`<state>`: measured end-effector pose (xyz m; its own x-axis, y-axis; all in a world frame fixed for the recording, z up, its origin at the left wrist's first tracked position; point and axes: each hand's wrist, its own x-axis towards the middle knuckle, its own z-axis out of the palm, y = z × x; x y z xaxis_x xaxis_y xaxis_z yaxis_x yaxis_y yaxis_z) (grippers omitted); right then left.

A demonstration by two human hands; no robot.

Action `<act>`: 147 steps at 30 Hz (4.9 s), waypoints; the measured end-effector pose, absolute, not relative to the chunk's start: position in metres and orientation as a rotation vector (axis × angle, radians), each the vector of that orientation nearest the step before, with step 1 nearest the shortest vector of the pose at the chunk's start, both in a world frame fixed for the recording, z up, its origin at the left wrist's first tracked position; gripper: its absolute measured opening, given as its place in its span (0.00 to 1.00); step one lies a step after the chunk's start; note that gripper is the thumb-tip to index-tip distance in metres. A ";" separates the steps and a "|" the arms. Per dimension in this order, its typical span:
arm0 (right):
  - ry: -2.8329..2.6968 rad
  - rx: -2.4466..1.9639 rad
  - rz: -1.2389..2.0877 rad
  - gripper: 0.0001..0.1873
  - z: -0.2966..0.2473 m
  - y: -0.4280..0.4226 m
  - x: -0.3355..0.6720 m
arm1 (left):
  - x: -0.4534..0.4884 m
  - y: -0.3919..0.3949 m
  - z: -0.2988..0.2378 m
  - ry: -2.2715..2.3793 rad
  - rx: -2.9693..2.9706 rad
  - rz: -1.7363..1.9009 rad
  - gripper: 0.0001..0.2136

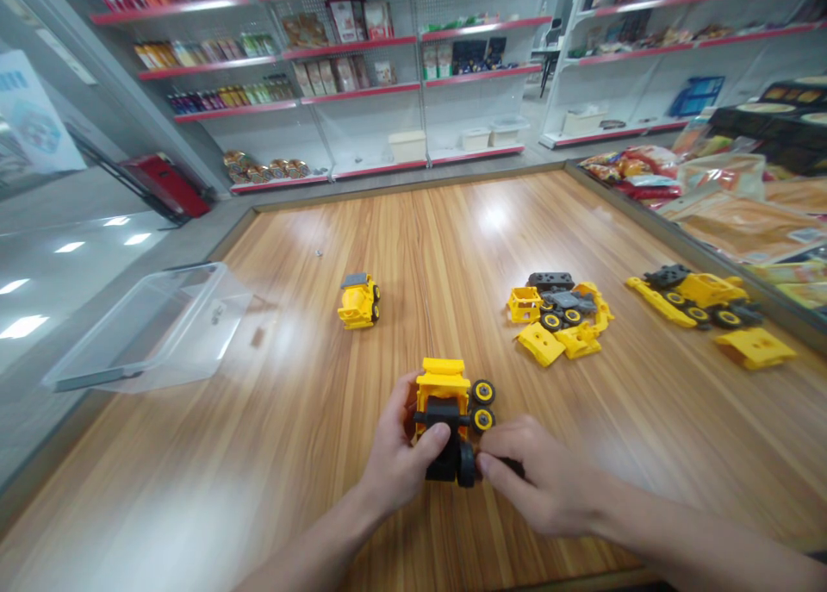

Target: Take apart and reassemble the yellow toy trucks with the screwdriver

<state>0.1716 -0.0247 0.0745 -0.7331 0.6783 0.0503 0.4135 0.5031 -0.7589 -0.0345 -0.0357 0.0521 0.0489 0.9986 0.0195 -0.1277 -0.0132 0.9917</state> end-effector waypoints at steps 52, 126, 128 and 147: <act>-2.191 -0.978 0.995 0.10 0.067 -0.028 0.171 | -0.027 -0.031 0.056 1.265 1.028 1.231 0.18; -2.606 -1.546 0.408 0.04 0.060 0.015 0.198 | -0.034 -0.023 0.059 1.230 0.638 1.257 0.20; -2.563 -1.529 0.441 0.04 0.060 0.015 0.198 | -0.033 -0.024 0.060 1.208 0.612 1.255 0.20; -2.024 -0.837 0.787 0.14 0.080 -0.005 0.183 | -0.034 -0.031 0.069 0.964 0.284 1.100 0.18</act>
<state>0.1834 -0.0053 0.0798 -0.4683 0.7735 0.4272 0.2820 0.5890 -0.7574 -0.0336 -0.0312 0.0694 0.1144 0.8492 -0.5155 -0.6221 0.4658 0.6293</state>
